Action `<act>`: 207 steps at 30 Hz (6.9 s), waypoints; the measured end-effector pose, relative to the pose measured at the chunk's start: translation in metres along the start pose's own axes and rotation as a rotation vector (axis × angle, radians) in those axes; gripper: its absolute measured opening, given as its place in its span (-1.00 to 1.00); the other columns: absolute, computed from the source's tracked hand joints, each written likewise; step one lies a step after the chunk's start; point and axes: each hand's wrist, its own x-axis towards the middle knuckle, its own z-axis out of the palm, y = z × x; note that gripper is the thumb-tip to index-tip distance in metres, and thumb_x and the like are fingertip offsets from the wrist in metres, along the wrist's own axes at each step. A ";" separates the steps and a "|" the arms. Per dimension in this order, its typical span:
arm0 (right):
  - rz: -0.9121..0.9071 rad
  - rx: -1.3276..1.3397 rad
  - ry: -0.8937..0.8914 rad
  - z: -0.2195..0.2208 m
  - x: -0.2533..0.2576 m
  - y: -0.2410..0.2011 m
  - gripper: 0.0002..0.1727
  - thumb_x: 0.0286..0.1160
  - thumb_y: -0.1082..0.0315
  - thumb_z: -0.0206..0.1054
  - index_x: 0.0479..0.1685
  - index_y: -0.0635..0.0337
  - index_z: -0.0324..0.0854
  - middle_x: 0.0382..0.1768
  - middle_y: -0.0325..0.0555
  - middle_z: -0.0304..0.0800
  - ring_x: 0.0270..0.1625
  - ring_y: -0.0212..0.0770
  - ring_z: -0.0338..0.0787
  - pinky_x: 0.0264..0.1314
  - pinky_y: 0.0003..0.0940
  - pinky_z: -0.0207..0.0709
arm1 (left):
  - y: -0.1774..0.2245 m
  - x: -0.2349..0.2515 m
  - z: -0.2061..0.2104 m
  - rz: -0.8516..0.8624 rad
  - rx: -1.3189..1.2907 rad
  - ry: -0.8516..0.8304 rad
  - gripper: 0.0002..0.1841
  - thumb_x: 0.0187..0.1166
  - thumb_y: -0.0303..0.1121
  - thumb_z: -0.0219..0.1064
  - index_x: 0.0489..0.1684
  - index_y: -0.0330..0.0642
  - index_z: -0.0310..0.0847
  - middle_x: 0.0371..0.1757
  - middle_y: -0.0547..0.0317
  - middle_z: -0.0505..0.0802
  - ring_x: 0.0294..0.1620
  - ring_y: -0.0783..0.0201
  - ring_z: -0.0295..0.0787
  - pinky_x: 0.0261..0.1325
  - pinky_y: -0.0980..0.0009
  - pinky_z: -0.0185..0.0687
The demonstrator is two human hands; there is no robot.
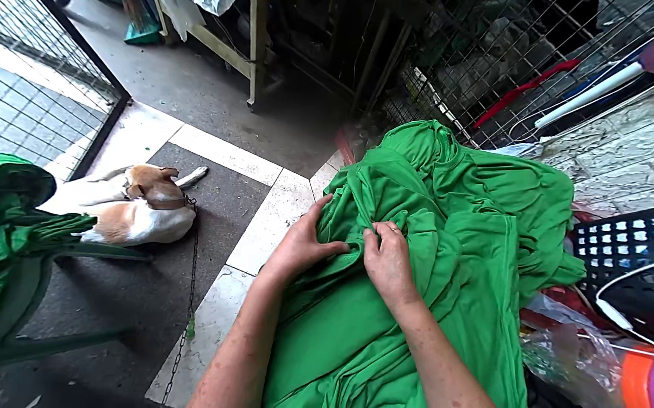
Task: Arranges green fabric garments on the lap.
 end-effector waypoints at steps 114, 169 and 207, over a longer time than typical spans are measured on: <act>0.042 -0.208 -0.022 -0.022 0.040 0.057 -0.40 0.85 0.15 0.00 0.58 0.54 0.37 0.45 0.62 0.50 0.53 0.54 0.50 0.58 0.40 0.26 | 0.023 -0.067 -0.027 -0.088 -0.423 0.241 -0.68 0.64 -0.39 0.15 0.22 -0.35 0.62 -0.15 0.12 0.81 -0.17 0.42 0.74 -0.03 0.38 0.69; -0.006 -0.079 -0.336 0.023 0.102 0.072 -0.47 0.83 0.14 0.13 -0.08 0.64 0.56 -0.19 0.46 0.67 -0.06 0.26 0.69 0.11 0.27 0.44 | -0.009 -0.139 -0.014 -0.233 -0.688 0.341 -0.73 0.65 -0.42 0.01 0.09 -0.27 0.60 -0.24 0.35 0.82 -0.22 0.55 0.79 -0.04 0.50 0.76; -0.702 -0.487 -0.061 -0.001 -0.089 -0.045 -0.46 0.37 0.42 0.31 0.40 0.48 0.62 0.04 0.41 0.78 -0.04 0.26 0.81 -0.02 -0.06 0.64 | 0.003 -0.164 0.073 0.074 -0.861 0.303 -0.51 0.81 -0.19 0.00 0.26 -0.44 0.69 0.31 -0.02 0.70 0.39 0.41 0.57 0.44 0.48 0.50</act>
